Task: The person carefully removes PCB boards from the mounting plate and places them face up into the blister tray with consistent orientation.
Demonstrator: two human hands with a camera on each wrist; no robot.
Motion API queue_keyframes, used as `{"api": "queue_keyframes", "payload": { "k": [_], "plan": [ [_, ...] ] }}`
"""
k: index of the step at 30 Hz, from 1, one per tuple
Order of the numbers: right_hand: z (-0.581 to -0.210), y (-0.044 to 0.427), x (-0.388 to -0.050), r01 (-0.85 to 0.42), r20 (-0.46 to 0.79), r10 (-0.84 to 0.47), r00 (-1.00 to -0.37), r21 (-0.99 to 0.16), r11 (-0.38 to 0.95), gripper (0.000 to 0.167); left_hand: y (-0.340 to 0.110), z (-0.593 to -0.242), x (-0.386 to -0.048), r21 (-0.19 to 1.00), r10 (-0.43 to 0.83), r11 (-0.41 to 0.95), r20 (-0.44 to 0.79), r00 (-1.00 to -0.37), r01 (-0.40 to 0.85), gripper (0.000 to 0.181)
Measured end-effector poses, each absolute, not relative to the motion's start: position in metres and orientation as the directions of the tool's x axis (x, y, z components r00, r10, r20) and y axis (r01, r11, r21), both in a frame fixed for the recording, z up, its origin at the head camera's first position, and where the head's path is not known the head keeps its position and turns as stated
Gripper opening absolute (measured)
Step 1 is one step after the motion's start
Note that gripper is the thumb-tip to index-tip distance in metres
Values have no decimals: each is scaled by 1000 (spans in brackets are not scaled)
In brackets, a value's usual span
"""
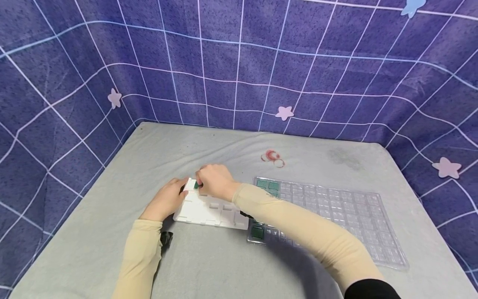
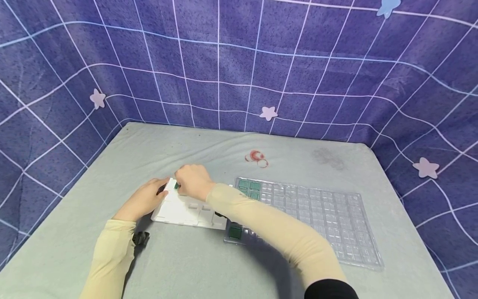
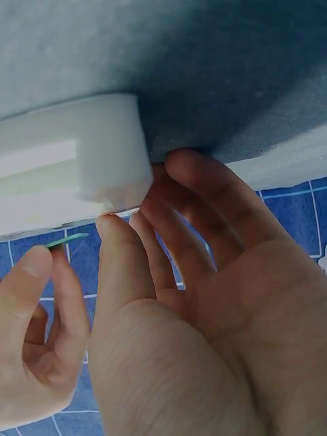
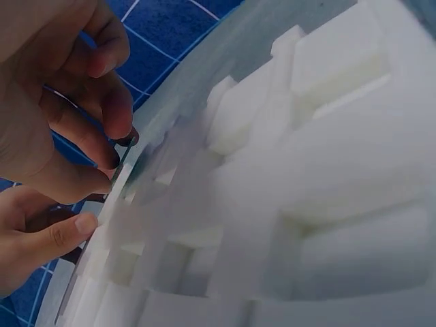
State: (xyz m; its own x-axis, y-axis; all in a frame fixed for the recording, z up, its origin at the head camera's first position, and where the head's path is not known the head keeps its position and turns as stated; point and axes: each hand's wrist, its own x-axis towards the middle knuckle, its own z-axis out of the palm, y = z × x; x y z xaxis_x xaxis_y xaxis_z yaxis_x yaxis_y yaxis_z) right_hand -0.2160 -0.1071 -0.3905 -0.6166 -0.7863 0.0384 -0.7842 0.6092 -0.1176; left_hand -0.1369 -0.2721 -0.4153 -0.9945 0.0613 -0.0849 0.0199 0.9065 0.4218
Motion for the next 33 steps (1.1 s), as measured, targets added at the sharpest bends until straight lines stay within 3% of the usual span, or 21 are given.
{"api": "queue_keyframes", "payload": {
  "k": [23, 33],
  "plan": [
    [-374, -62, -192, -813, 109, -806, -581, -27, 582, 7, -271, -413, -135, 426, 72, 904, -57, -996, 41, 50],
    [-370, -33, -175, -813, 137, -803, -580, -40, 581, 7, -271, -415, -135, 424, 79, 904, -36, -996, 56, 50]
  ]
}}
